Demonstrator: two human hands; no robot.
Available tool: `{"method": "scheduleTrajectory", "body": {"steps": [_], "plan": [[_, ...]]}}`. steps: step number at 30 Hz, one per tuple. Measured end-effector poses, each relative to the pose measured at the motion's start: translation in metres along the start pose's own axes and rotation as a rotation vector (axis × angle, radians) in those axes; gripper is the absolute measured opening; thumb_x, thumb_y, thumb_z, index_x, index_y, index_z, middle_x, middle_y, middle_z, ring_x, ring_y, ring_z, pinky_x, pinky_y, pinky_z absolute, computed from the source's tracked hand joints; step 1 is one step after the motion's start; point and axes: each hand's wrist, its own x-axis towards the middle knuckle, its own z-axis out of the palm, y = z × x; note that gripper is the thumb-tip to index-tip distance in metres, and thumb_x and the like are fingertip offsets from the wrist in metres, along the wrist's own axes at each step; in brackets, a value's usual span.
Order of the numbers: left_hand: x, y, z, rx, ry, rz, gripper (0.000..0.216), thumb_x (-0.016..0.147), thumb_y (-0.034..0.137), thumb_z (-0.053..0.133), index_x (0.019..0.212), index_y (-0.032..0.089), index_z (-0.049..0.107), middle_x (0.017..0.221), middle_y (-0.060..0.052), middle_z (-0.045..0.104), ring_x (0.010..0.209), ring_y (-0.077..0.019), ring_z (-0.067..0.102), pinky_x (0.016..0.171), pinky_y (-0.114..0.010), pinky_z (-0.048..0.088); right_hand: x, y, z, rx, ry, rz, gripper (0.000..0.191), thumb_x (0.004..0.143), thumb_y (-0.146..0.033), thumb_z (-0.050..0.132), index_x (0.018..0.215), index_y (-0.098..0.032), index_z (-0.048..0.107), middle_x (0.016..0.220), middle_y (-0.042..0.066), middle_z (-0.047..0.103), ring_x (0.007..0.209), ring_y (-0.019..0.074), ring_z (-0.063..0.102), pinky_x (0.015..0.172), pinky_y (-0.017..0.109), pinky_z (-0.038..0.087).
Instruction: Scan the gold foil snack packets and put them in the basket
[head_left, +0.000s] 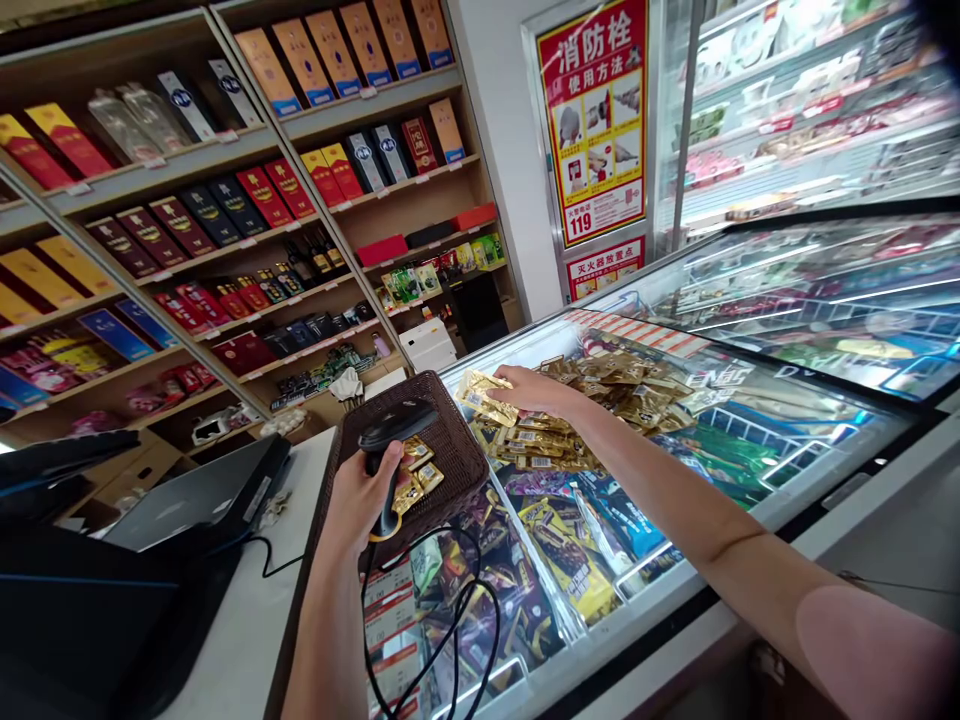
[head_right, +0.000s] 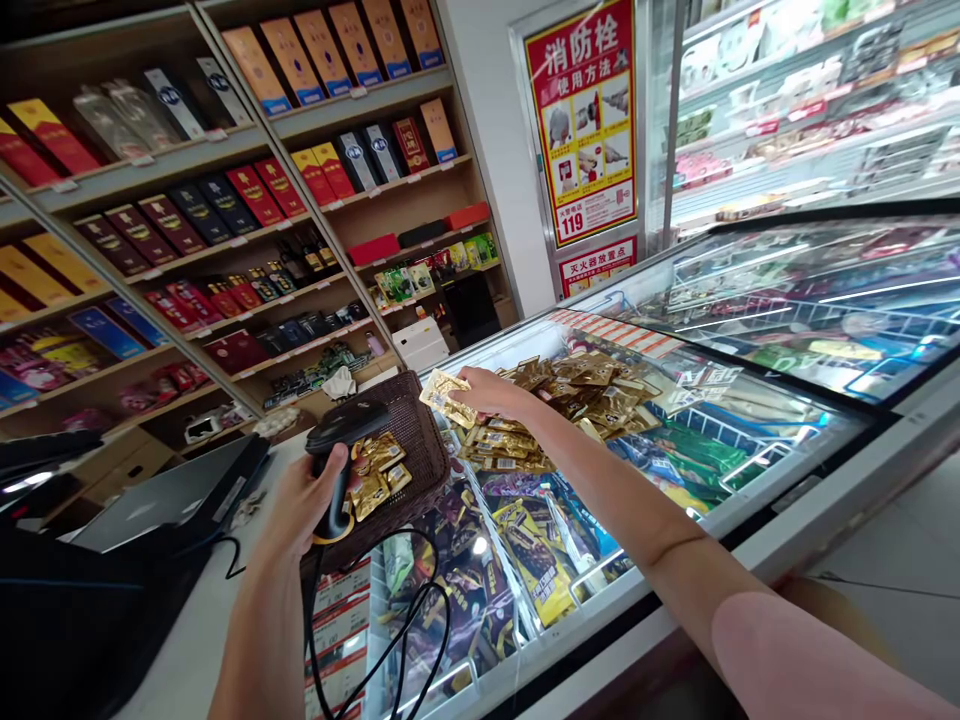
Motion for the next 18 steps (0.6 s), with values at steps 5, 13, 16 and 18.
{"method": "scheduleTrajectory", "body": {"steps": [5, 13, 16, 18], "plan": [[-0.002, 0.0, 0.005, 0.009, -0.022, 0.008, 0.049, 0.07, 0.061, 0.061, 0.086, 0.015, 0.062, 0.084, -0.011, 0.072, 0.062, -0.0204, 0.066, 0.051, -0.026, 0.047, 0.001, 0.002, -0.001, -0.044, -0.009, -0.001, 0.039, 0.088, -0.043, 0.049, 0.117, -0.018, 0.048, 0.1, 0.011, 0.06, 0.068, 0.0153, 0.057, 0.049, 0.021, 0.046], [0.0, -0.006, 0.012, 0.059, -0.058, 0.025, 0.05, 0.072, 0.061, 0.06, 0.086, 0.013, 0.065, 0.082, -0.012, 0.072, 0.066, -0.0228, 0.067, 0.058, -0.028, 0.049, -0.007, -0.006, -0.005, -0.066, -0.025, 0.0, 0.043, 0.089, -0.043, 0.049, 0.122, -0.016, 0.047, 0.102, 0.011, 0.06, 0.065, 0.0129, 0.056, 0.049, 0.02, 0.045], [0.002, -0.009, 0.013, 0.069, -0.062, 0.033, 0.05, 0.072, 0.06, 0.059, 0.087, 0.013, 0.065, 0.081, -0.011, 0.072, 0.068, -0.0232, 0.067, 0.06, -0.028, 0.049, -0.008, -0.008, -0.006, -0.074, -0.016, 0.004, 0.042, 0.09, -0.043, 0.048, 0.121, -0.016, 0.047, 0.1, 0.01, 0.06, 0.063, 0.0121, 0.055, 0.048, 0.019, 0.044], [0.003, -0.008, 0.013, 0.083, -0.071, 0.036, 0.049, 0.073, 0.061, 0.059, 0.085, 0.014, 0.066, 0.081, -0.011, 0.072, 0.068, -0.0228, 0.067, 0.059, -0.027, 0.049, -0.009, -0.008, -0.007, -0.081, -0.016, 0.001, 0.041, 0.09, -0.043, 0.047, 0.121, -0.016, 0.047, 0.098, 0.01, 0.06, 0.06, 0.0118, 0.055, 0.047, 0.02, 0.043]]}}
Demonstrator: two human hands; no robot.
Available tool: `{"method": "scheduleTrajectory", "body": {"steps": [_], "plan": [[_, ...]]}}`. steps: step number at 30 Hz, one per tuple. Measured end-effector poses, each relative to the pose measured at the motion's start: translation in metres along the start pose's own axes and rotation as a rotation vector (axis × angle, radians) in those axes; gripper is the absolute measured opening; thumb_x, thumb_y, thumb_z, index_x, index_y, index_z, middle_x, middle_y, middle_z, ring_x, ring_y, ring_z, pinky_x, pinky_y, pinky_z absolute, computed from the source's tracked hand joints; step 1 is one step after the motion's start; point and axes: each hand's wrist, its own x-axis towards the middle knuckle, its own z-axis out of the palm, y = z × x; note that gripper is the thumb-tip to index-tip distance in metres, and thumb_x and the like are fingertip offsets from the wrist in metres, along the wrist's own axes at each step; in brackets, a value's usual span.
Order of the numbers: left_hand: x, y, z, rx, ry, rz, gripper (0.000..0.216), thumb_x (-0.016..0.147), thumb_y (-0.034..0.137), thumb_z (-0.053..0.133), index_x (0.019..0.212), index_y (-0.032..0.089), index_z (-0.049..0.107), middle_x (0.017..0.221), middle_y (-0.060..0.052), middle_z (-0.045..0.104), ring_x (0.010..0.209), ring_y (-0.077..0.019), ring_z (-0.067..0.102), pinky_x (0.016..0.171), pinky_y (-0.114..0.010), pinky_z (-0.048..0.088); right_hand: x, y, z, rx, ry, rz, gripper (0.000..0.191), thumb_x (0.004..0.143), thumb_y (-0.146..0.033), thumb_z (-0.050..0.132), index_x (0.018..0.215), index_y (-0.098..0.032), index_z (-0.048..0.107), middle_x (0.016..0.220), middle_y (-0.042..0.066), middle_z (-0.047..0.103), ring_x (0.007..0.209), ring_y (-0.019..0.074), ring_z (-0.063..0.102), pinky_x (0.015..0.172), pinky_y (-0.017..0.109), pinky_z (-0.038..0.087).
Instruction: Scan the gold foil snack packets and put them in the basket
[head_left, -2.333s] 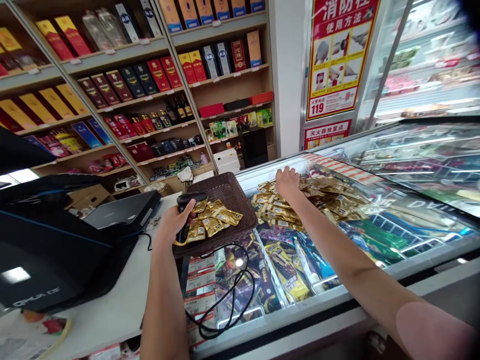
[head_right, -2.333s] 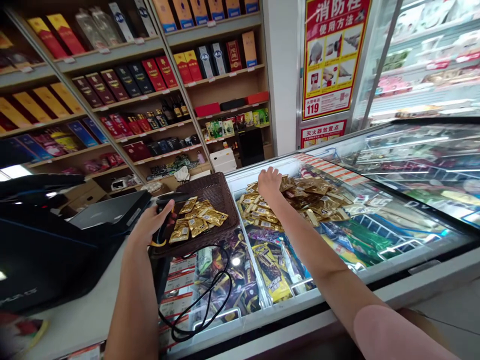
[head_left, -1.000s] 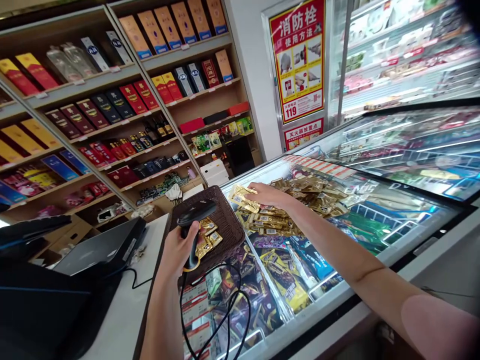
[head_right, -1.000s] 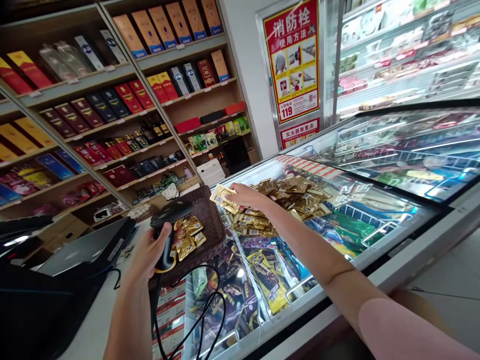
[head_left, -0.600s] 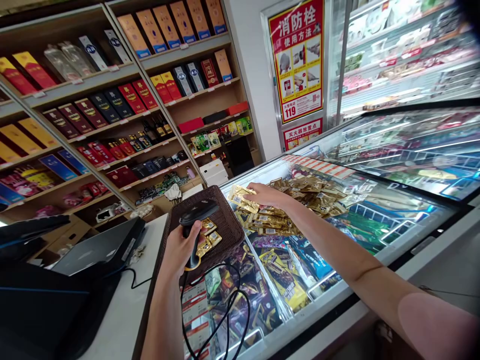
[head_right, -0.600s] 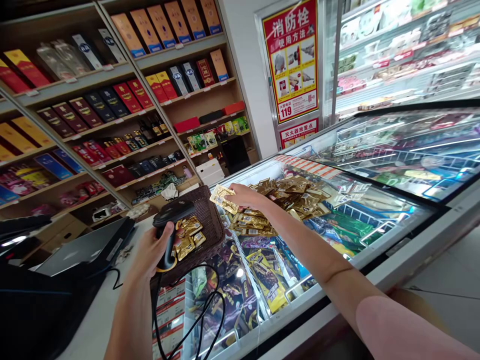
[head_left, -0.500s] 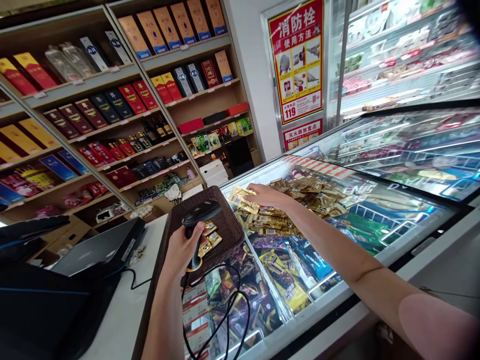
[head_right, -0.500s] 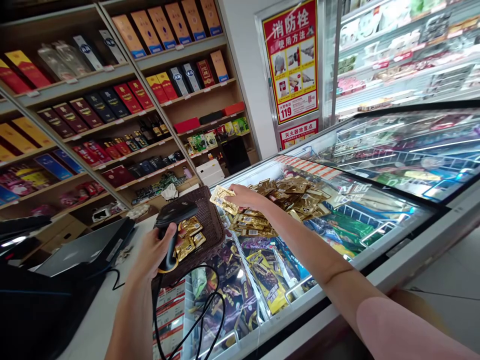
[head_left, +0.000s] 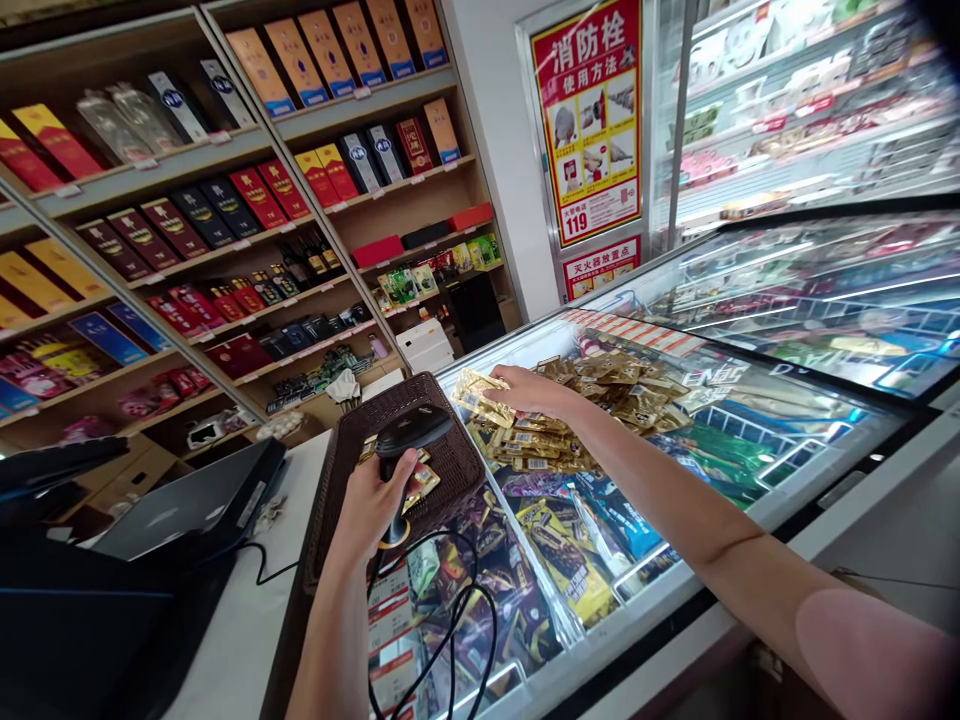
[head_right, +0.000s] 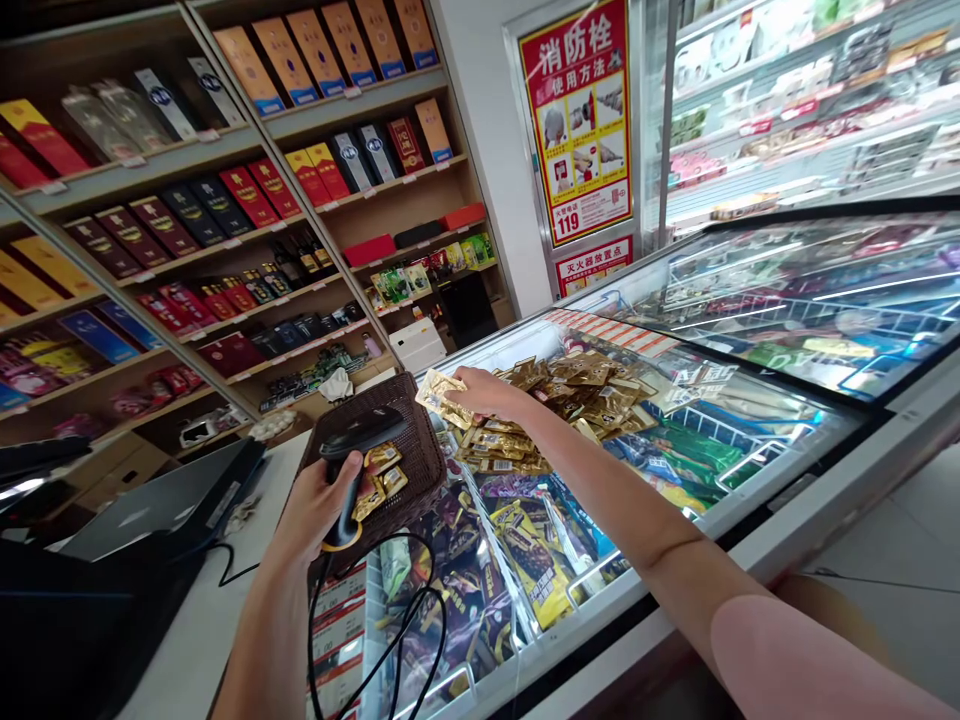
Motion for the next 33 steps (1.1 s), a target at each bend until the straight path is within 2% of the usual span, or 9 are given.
{"method": "scheduleTrajectory", "body": {"steps": [6, 15, 17, 20, 23, 26, 29, 31, 33], "plan": [[-0.001, 0.004, 0.005, -0.01, 0.004, 0.026, 0.048, 0.071, 0.061, 0.06, 0.08, 0.014, 0.065, 0.075, -0.009, 0.071, 0.063, -0.02, 0.065, 0.057, -0.026, 0.049, 0.004, 0.004, -0.001, -0.035, 0.011, 0.005, 0.044, 0.09, -0.043, 0.048, 0.124, -0.017, 0.045, 0.103, 0.011, 0.061, 0.059, 0.0123, 0.058, 0.048, 0.021, 0.043], [-0.005, 0.012, 0.014, -0.007, 0.004, -0.026, 0.046, 0.072, 0.058, 0.06, 0.079, 0.014, 0.064, 0.075, -0.007, 0.07, 0.058, -0.0185, 0.065, 0.051, -0.025, 0.047, 0.007, 0.008, -0.003, -0.042, 0.019, 0.002, 0.035, 0.091, -0.043, 0.045, 0.115, -0.017, 0.05, 0.09, 0.007, 0.065, 0.051, 0.0123, 0.057, 0.046, 0.021, 0.04], [-0.005, 0.012, 0.014, -0.003, -0.007, -0.022, 0.046, 0.072, 0.059, 0.059, 0.08, 0.014, 0.064, 0.075, -0.007, 0.07, 0.058, -0.0184, 0.065, 0.051, -0.025, 0.048, 0.009, 0.01, -0.005, -0.083, 0.027, 0.01, 0.035, 0.091, -0.043, 0.044, 0.115, -0.018, 0.05, 0.093, 0.008, 0.066, 0.057, 0.0143, 0.061, 0.05, 0.022, 0.042], [-0.004, 0.011, 0.009, 0.023, -0.033, 0.0, 0.046, 0.072, 0.06, 0.058, 0.079, 0.015, 0.063, 0.073, -0.007, 0.07, 0.059, -0.0185, 0.065, 0.053, -0.025, 0.048, 0.017, 0.019, -0.009, -0.297, 0.125, 0.053, 0.036, 0.09, -0.04, 0.046, 0.116, -0.017, 0.051, 0.106, 0.013, 0.065, 0.084, 0.0229, 0.065, 0.066, 0.028, 0.046], [-0.003, 0.009, -0.002, 0.029, -0.051, -0.028, 0.048, 0.069, 0.062, 0.061, 0.079, 0.015, 0.064, 0.075, -0.008, 0.071, 0.061, -0.0196, 0.065, 0.053, -0.026, 0.047, 0.028, 0.032, -0.012, -0.545, 0.185, 0.185, 0.04, 0.087, -0.037, 0.05, 0.119, -0.013, 0.053, 0.116, 0.018, 0.062, 0.105, 0.0303, 0.059, 0.079, 0.035, 0.046], [-0.002, 0.002, -0.022, 0.017, -0.031, -0.096, 0.048, 0.067, 0.062, 0.063, 0.079, 0.015, 0.064, 0.079, -0.008, 0.071, 0.062, -0.0197, 0.065, 0.054, -0.025, 0.048, 0.036, 0.048, -0.012, -0.665, 0.187, 0.314, 0.039, 0.086, -0.031, 0.051, 0.12, -0.012, 0.056, 0.118, 0.02, 0.061, 0.106, 0.0295, 0.059, 0.081, 0.036, 0.046], [0.001, -0.011, -0.049, 0.008, 0.071, -0.152, 0.051, 0.065, 0.063, 0.064, 0.081, 0.015, 0.064, 0.079, -0.008, 0.071, 0.063, -0.0194, 0.066, 0.057, -0.026, 0.05, 0.034, 0.058, -0.007, -0.74, 0.233, 0.384, 0.036, 0.084, -0.017, 0.049, 0.118, -0.006, 0.058, 0.113, 0.023, 0.062, 0.105, 0.0315, 0.06, 0.082, 0.039, 0.045], [0.002, -0.021, -0.068, 0.03, 0.169, -0.186, 0.054, 0.063, 0.065, 0.064, 0.084, 0.015, 0.064, 0.077, -0.008, 0.071, 0.063, -0.0199, 0.066, 0.058, -0.027, 0.051, 0.029, 0.057, 0.001, -0.803, 0.332, 0.375, 0.037, 0.085, -0.011, 0.045, 0.118, 0.0, 0.056, 0.114, 0.027, 0.059, 0.109, 0.0349, 0.056, 0.086, 0.042, 0.042], [0.002, -0.029, -0.084, 0.054, 0.27, -0.22, 0.056, 0.062, 0.066, 0.064, 0.085, 0.015, 0.064, 0.075, -0.008, 0.07, 0.061, -0.0201, 0.066, 0.057, -0.028, 0.051, 0.026, 0.047, 0.016, -0.871, 0.456, 0.283, 0.036, 0.086, -0.008, 0.041, 0.117, 0.004, 0.055, 0.114, 0.03, 0.057, 0.113, 0.0372, 0.052, 0.089, 0.045, 0.04]]}}
